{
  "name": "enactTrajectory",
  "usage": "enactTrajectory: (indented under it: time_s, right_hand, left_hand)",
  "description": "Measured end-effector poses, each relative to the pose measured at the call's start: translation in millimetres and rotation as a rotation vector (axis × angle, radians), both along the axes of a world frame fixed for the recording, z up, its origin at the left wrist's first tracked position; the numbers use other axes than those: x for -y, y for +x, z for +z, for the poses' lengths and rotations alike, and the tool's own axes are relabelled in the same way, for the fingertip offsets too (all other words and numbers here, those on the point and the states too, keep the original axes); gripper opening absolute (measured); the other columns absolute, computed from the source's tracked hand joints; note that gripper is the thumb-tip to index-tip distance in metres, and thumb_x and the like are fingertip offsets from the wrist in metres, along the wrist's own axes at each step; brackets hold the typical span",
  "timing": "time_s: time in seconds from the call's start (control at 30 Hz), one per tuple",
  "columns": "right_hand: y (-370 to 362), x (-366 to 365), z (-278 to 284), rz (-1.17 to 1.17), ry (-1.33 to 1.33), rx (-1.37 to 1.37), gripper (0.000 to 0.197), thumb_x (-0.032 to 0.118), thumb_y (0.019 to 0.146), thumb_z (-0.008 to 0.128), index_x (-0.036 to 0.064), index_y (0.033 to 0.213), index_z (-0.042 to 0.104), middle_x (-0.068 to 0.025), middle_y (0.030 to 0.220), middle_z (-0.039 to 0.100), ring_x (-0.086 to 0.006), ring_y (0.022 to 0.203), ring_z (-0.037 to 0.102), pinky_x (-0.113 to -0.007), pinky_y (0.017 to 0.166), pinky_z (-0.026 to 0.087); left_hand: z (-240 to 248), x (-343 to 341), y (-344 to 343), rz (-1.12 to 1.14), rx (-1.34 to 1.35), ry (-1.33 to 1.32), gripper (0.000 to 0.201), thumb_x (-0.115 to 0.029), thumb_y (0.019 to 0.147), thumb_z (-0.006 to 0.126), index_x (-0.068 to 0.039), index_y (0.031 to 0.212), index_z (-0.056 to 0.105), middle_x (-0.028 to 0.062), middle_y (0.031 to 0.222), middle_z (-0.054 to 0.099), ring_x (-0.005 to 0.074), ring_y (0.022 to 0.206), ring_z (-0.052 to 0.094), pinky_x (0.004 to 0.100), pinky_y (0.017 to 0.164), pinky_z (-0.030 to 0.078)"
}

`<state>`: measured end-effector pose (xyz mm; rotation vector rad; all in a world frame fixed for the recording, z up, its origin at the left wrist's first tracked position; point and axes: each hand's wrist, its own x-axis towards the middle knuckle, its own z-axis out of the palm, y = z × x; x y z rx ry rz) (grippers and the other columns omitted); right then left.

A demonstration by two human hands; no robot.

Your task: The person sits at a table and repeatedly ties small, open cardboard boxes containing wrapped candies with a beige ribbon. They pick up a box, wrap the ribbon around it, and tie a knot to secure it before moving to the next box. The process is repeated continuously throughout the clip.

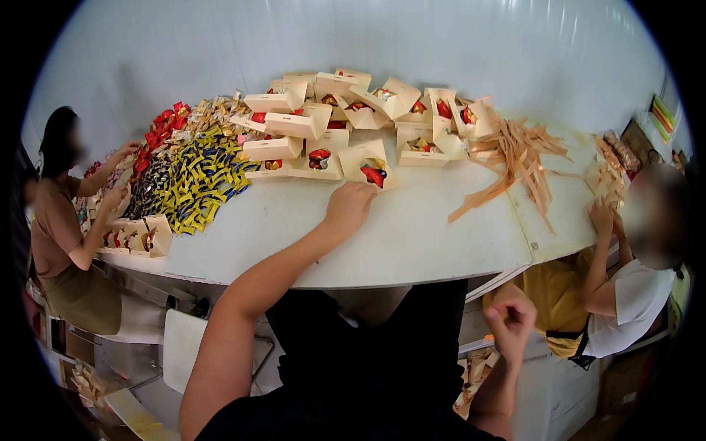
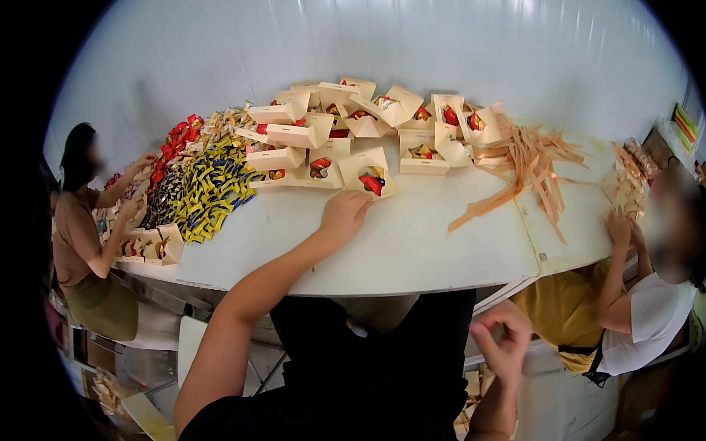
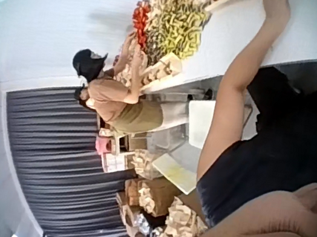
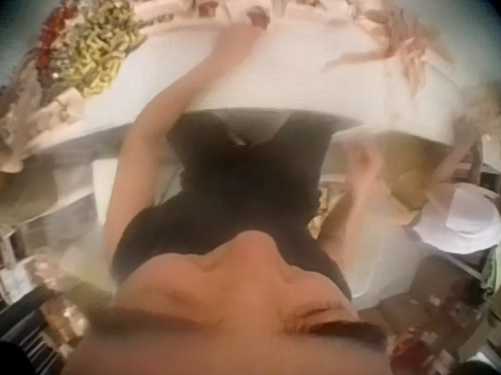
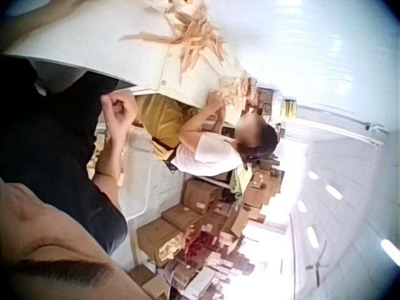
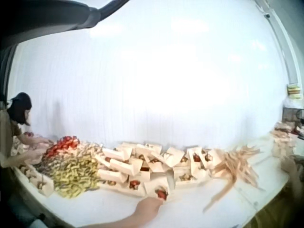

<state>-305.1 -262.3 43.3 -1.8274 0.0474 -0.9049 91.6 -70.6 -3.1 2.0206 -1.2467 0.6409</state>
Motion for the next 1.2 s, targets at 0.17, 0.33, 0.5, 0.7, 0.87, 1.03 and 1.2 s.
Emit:
enactTrajectory:
  time_s: [0.17,0.33,0.5,0.7,0.87,1.03,1.2]
  right_hand:
    - [107,-24,-2,0.001,-0.641,0.072,0.036,0.014,0.081,0.091,0.0123,0.114,0.077,-0.0065,0.118,0.073,-0.0311,0.111,0.067,-0.047,0.099,0.047]
    - [154,-33,-31,0.049,-0.863,0.077,0.028,0.014,0.083,0.089,0.0133,0.109,0.080,-0.0024,0.121,0.073,-0.0250,0.114,0.065,-0.049,0.106,0.042]
    - [147,-34,-39,0.118,-0.823,0.066,0.021,0.011,0.083,0.086,0.0149,0.102,0.080,-0.0034,0.124,0.072,-0.0274,0.118,0.063,-0.052,0.107,0.042]
    - [141,-45,-21,0.138,-0.695,-0.009,0.013,0.015,0.088,0.083,0.0137,0.098,0.075,-0.0117,0.156,0.059,-0.0405,0.151,0.052,-0.060,0.124,0.032]
    - [149,-27,-24,0.220,-0.812,-0.164,0.016,0.021,0.094,0.082,0.0151,0.107,0.074,-0.0051,0.144,0.069,-0.0343,0.151,0.054,-0.063,0.127,0.031]
    - [157,-28,-18,0.225,-0.829,-0.074,0.018,0.030,0.094,0.085,0.0152,0.099,0.076,0.0026,0.123,0.079,-0.0288,0.139,0.065,-0.063,0.125,0.032]
    - [169,-29,-12,0.267,-0.868,-0.029,0.019,0.032,0.093,0.086,0.0155,0.090,0.078,0.0034,0.113,0.081,-0.0252,0.126,0.073,-0.060,0.125,0.033]
  left_hand:
    - [23,-49,-84,-0.183,-0.094,0.006,0.009,-0.008,0.095,0.075,-0.004,0.103,0.078,0.0128,0.092,0.076,0.0364,0.084,0.070,0.0461,0.074,0.056]
    - [40,-75,-133,-0.285,-0.151,0.130,0.012,-0.008,0.093,0.077,-0.005,0.105,0.077,0.0104,0.097,0.077,0.0319,0.087,0.071,0.0427,0.076,0.053]
    - [52,-75,-105,-0.209,0.005,-0.140,0.017,-0.014,0.100,0.075,-0.006,0.116,0.078,0.0116,0.104,0.078,0.0286,0.100,0.073,0.0380,0.091,0.054]
    - [5,-38,-21,-0.160,-1.191,-0.131,0.032,-0.027,0.114,0.063,0.000,0.127,0.076,0.0029,0.108,0.078,0.0129,0.102,0.067,0.0321,0.096,0.054]
    - [16,-37,-34,-0.370,-1.046,0.007,0.034,-0.023,0.113,0.065,0.005,0.129,0.075,0.0014,0.108,0.079,0.0077,0.097,0.065,0.0276,0.090,0.055]
    - [10,-50,-58,-0.375,-0.857,0.062,0.026,-0.011,0.109,0.068,0.004,0.128,0.078,0.0038,0.104,0.082,0.0068,0.093,0.068,0.0258,0.084,0.056]
    - [6,-51,-62,-0.455,-0.965,-0.054,0.027,-0.007,0.108,0.068,0.003,0.131,0.078,0.0091,0.113,0.084,0.0086,0.097,0.071,0.0254,0.089,0.058]
